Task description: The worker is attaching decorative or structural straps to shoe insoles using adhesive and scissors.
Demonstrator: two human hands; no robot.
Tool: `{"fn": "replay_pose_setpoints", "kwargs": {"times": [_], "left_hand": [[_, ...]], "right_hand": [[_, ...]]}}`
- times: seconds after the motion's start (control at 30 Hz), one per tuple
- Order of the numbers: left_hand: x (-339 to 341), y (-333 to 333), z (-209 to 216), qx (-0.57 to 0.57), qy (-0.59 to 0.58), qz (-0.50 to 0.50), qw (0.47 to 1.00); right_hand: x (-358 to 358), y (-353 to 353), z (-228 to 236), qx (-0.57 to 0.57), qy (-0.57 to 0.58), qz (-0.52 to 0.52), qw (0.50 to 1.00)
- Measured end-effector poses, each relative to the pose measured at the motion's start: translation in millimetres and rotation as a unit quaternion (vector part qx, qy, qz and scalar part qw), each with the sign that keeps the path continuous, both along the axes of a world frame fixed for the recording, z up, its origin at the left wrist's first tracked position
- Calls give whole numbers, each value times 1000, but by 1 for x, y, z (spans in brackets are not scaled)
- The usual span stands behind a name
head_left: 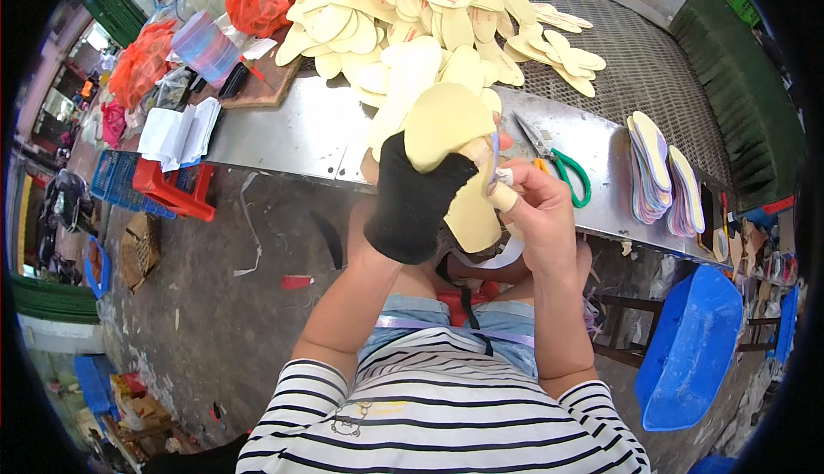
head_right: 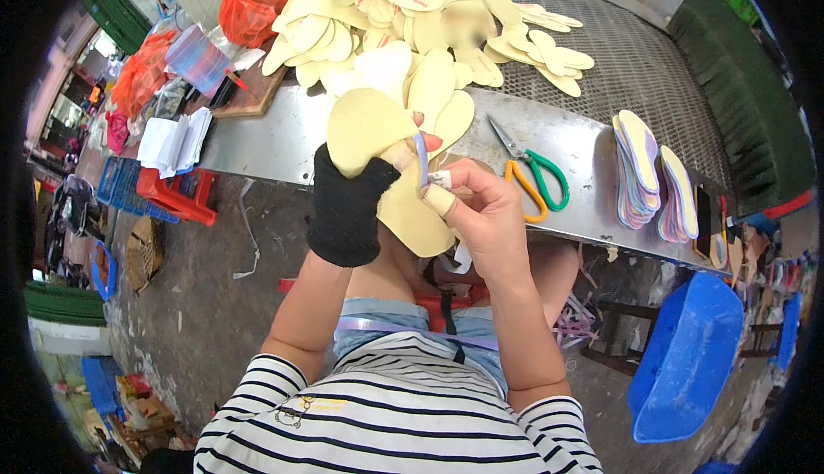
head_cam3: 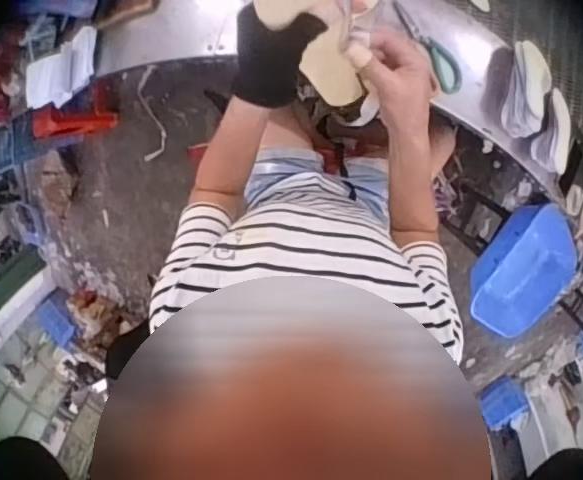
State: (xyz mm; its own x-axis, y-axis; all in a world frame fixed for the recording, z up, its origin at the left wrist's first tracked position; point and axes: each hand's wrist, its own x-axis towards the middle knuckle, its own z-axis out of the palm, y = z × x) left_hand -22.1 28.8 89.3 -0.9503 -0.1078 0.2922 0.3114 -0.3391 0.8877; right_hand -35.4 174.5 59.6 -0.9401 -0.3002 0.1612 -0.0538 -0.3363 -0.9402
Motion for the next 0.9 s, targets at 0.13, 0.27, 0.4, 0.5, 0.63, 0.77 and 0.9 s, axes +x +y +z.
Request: {"fn": "replay_pose_setpoints", "kwargs": {"times": [0.13, 0.27, 0.4, 0.5, 0.63, 0.77, 0.9], "left_hand": [[-14, -7, -7, 9, -21, -96, 995], [-25, -10, -55, 38, -59, -75, 995], [0, -6, -52, 48, -28, -29, 998], [-9, -15, -34, 97, -20, 6, 995], [-5, -11, -31, 76, -14, 74, 994], [-2, -5, -28, 83, -13, 112, 990], [-1, 1, -25, 95, -16, 100, 990]], "right_hand": [[-3, 1, 0, 32, 40, 35, 998], [-13, -15, -16, 19, 118, -31, 992], [-11, -21, -17, 22, 0, 7, 1000], [-7, -21, -12, -53, -85, -13, 995], [3, -13, -23, -54, -112, 13, 992], [5, -9, -23, -41, -112, 40, 992], [6, 0, -21, 19, -79, 75, 994]]}}
